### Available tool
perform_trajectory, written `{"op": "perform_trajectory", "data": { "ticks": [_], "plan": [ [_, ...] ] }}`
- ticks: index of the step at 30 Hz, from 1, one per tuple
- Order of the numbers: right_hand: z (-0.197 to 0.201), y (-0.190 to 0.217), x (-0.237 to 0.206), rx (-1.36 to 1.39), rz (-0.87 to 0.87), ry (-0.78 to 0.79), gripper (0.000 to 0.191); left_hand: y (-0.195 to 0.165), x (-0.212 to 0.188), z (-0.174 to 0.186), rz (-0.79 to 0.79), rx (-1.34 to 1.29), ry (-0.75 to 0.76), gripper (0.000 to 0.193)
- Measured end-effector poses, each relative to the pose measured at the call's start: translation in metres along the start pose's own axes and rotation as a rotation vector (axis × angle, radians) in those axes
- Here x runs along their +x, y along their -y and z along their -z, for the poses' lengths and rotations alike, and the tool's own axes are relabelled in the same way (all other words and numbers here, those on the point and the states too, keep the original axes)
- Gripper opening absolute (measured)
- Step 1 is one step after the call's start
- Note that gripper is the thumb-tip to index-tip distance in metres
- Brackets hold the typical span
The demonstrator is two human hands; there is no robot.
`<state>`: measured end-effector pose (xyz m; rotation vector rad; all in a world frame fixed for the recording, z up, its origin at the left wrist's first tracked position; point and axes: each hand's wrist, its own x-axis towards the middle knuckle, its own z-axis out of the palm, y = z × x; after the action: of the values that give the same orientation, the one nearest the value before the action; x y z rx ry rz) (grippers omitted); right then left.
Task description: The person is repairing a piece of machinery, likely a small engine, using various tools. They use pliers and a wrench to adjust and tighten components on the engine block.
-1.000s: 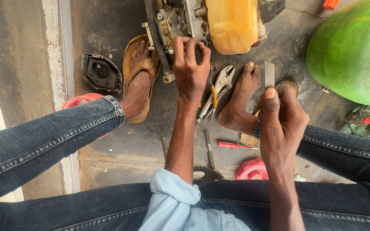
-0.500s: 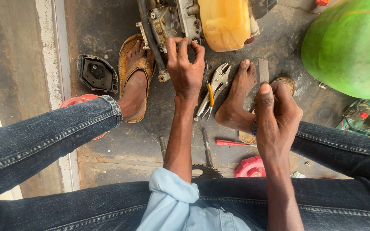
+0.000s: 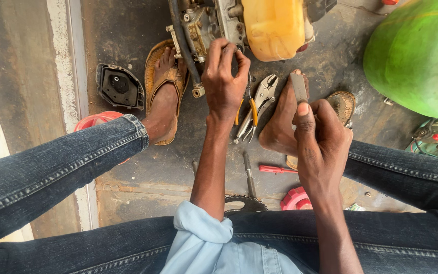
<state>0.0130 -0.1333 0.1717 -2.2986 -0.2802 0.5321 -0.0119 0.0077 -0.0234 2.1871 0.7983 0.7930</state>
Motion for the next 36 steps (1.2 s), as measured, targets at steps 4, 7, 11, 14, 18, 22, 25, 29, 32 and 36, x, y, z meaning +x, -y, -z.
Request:
{"op": "perform_trajectory", "data": {
  "ticks": [4,7,11,14,18,22,25,29,32,36],
  "plan": [
    [-0.005,0.004,0.000,0.001,0.029,0.021,0.041,0.013,0.002,0.001,-0.127,0.094,0.004,0.010],
    [-0.008,0.007,-0.002,0.029,0.032,0.036,0.040,0.020,-0.001,-0.001,-0.122,0.043,0.048,0.009],
    [-0.007,0.010,-0.004,0.062,0.032,0.056,0.039,0.027,-0.002,-0.004,-0.139,-0.009,0.063,0.009],
    [-0.004,0.012,-0.004,0.058,0.039,0.063,0.040,0.031,-0.001,-0.002,-0.126,-0.061,0.112,0.009],
    [0.001,0.012,-0.005,0.058,0.081,0.060,0.041,0.033,0.004,0.002,-0.135,-0.109,0.165,0.010],
    [0.005,0.012,-0.006,0.068,0.076,0.072,0.038,0.030,0.016,0.004,-0.093,-0.163,0.233,0.012],
    [0.006,0.013,-0.005,0.066,0.087,0.077,0.036,0.024,0.024,0.005,-0.047,-0.226,0.294,0.016],
    [0.006,0.016,-0.005,0.058,0.076,0.083,0.035,0.013,0.025,0.006,-0.083,-0.237,0.258,0.024],
    [0.005,0.017,-0.005,0.047,0.079,0.082,0.034,0.007,0.023,0.002,-0.120,-0.130,0.227,0.030],
    [0.002,0.016,-0.003,0.019,0.085,0.070,0.036,0.006,0.019,-0.005,-0.145,-0.092,0.182,0.032]
  ]
}}
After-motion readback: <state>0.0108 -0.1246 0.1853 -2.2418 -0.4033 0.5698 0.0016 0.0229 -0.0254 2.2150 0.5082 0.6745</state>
